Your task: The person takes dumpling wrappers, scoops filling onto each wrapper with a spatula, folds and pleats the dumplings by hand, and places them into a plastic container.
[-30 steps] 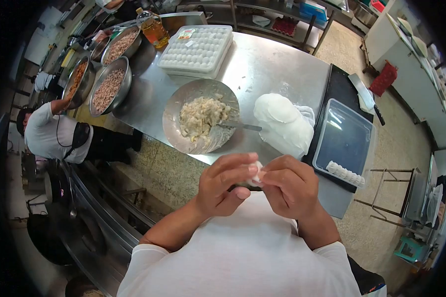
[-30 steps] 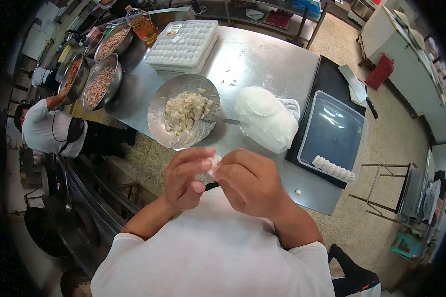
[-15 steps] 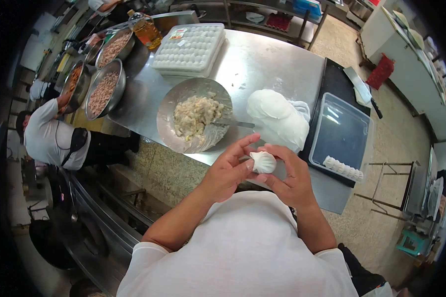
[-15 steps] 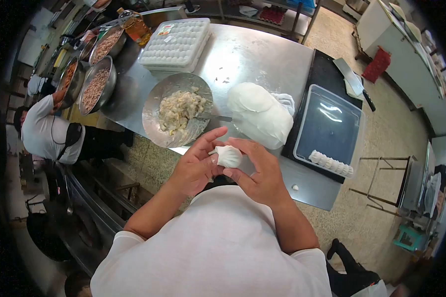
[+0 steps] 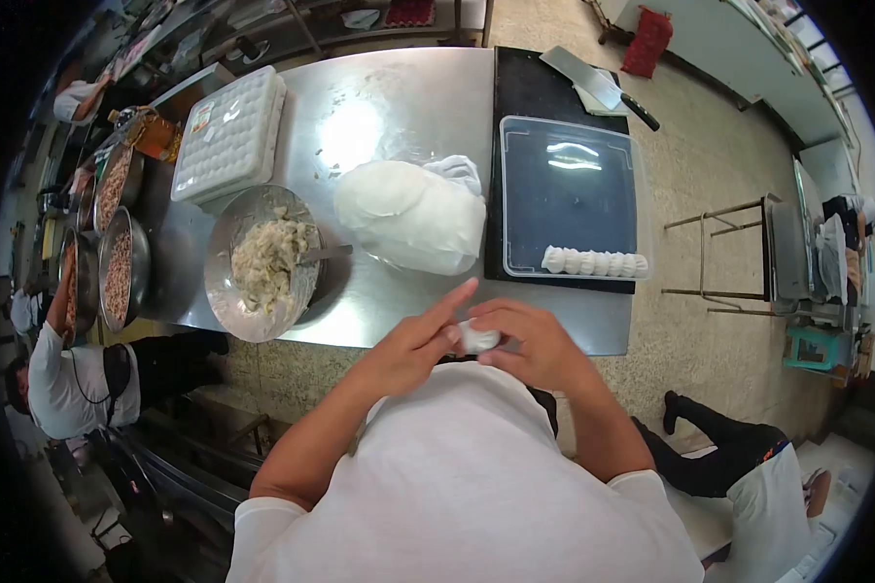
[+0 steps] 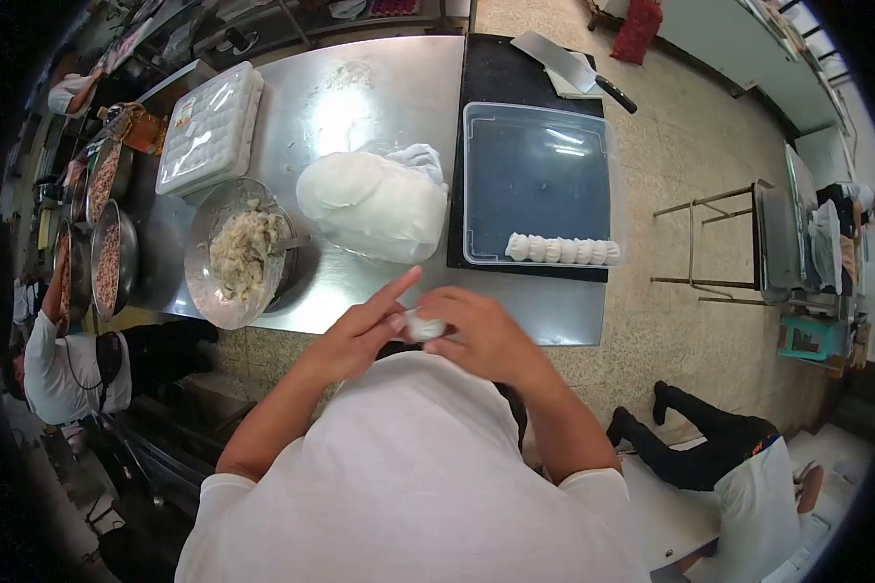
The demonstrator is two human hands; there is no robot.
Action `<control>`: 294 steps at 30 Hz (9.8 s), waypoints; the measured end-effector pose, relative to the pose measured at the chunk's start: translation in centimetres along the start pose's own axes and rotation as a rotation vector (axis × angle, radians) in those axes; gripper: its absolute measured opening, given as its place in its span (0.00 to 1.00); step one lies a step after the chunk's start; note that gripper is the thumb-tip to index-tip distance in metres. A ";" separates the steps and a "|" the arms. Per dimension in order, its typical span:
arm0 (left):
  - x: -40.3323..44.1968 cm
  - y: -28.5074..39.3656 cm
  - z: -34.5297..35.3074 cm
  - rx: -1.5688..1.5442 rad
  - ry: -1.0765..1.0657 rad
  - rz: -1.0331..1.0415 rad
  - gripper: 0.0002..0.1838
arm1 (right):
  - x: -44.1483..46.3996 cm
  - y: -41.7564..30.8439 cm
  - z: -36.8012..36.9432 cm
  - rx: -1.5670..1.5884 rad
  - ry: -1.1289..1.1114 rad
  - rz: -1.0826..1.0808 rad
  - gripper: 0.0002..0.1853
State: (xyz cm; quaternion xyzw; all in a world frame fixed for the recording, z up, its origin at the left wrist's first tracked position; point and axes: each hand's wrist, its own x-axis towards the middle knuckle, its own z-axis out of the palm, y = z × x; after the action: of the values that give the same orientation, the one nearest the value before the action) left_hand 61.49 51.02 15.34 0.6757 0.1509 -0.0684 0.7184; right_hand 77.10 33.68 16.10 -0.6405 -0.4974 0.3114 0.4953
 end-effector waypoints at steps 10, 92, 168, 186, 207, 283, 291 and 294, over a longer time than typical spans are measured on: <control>9.4 -3.6 4.0 0.975 0.117 0.385 0.20 | 2.3 9.1 -9.1 -0.304 0.119 0.269 0.16; -18.9 -7.4 -9.7 -0.562 1.262 0.494 0.15 | 24.1 -1.4 14.8 -1.052 -0.431 -0.347 0.10; -16.1 -3.2 -8.7 -1.385 0.805 0.570 0.30 | 17.6 -3.5 17.7 -0.614 -0.229 -0.659 0.08; -14.9 1.4 -5.8 -0.407 0.671 0.668 0.34 | 12.1 -10.8 12.2 0.261 -0.099 -0.447 0.16; -13.6 5.3 -6.3 0.427 0.679 0.667 0.19 | 12.0 -11.5 9.6 -0.044 0.010 -0.770 0.14; -11.0 3.5 -6.6 0.371 0.854 0.950 0.20 | 12.1 -12.4 9.2 -0.090 -0.002 -0.720 0.13; -10.3 3.1 -6.9 0.267 0.653 0.830 0.28 | 12.0 -10.3 8.8 -0.153 0.065 -0.611 0.11; -9.6 1.4 -6.7 -0.288 0.550 0.513 0.29 | 12.1 -9.4 8.6 -0.047 0.052 -0.471 0.12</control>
State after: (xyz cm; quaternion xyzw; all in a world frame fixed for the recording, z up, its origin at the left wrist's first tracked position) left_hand 52.05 56.77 19.37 0.5770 0.1721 0.3181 0.7323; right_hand 70.15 48.03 23.37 -0.5260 -0.6272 0.1590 0.5520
